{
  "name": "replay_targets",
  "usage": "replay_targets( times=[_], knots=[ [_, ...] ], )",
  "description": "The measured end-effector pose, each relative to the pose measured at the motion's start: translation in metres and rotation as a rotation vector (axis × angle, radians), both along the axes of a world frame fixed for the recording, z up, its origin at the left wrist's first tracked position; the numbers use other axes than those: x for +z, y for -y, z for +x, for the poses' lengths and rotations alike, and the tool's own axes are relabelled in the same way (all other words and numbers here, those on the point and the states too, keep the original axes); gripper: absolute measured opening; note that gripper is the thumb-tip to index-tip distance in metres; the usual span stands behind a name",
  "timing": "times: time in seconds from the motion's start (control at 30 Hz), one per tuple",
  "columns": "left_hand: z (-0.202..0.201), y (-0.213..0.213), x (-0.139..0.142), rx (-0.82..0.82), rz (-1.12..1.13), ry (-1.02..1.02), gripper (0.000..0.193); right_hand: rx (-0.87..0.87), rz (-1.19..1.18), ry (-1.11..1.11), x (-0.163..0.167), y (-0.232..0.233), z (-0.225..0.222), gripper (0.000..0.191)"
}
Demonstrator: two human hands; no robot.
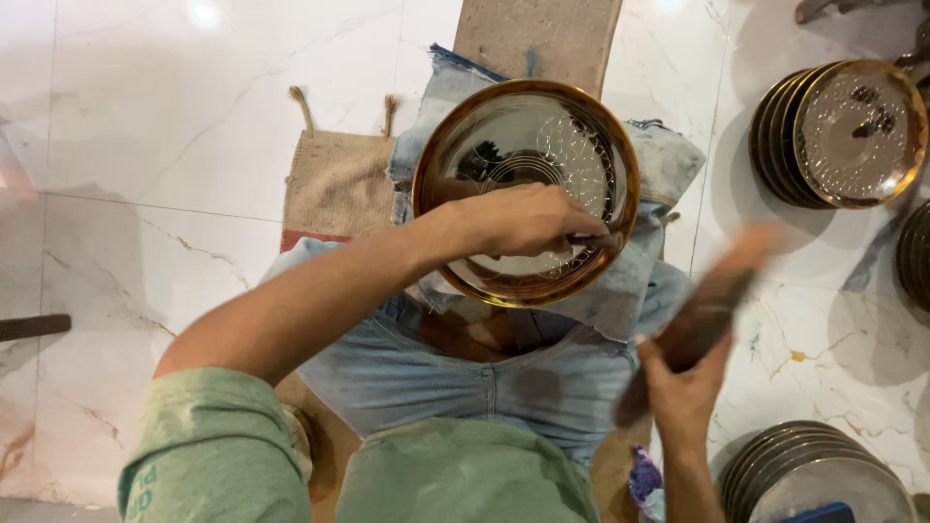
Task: The person sits cross-legged on the floor with a brass plate on their lap and hammers a punch along the plate's embossed pattern, repositioning the punch by hand between strikes to decorate the metal plate.
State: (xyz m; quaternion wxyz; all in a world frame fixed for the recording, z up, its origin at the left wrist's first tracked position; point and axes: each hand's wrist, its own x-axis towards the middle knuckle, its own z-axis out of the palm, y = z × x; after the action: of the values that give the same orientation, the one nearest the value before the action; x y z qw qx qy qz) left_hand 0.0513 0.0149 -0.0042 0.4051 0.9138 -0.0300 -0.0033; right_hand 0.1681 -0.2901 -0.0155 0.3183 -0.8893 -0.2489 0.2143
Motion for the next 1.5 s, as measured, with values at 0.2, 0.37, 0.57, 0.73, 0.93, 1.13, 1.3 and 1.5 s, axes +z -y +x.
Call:
replay_targets(
  times=[0.2,0.37,0.57,0.73,0.93,1.13,1.3,1.5],
  knots=[
    [-0.027,0.014,-0.014,0.347,-0.081,0.118,0.044,0.293,0.225,0.029,0.069,-0.058,0.049,0.096],
    [-0.049,0.038,-0.018,0.694,-0.191,0.301,0.039,0.585,-0.272,0.331,0.15,-0.124,0.054,0.088],
    [-0.052,0.067,-0.027,1.018,-0.157,0.364,0.04,0.999,-0.113,0.769,0.2,-0.165,0.025,0.084],
    [-0.052,0.067,-0.026,1.114,-0.325,0.26,0.026,1.055,-0.651,0.952,0.2,-0.149,0.021,0.087],
    [-0.037,0.025,-0.016,0.593,-0.222,0.215,0.05,0.734,-0.056,0.794,0.154,-0.129,0.036,0.088],
    [-0.037,0.018,-0.013,0.518,-0.303,0.131,0.041,0.56,-0.031,0.681,0.121,-0.085,0.075,0.082],
    [-0.035,0.019,-0.012,0.428,-0.21,0.178,0.043,0.586,-0.108,0.474,0.091,-0.072,0.081,0.079],
    [-0.019,0.008,-0.008,0.175,-0.098,0.188,0.049,0.406,0.003,0.365,0.04,-0.025,0.042,0.09]
  ],
)
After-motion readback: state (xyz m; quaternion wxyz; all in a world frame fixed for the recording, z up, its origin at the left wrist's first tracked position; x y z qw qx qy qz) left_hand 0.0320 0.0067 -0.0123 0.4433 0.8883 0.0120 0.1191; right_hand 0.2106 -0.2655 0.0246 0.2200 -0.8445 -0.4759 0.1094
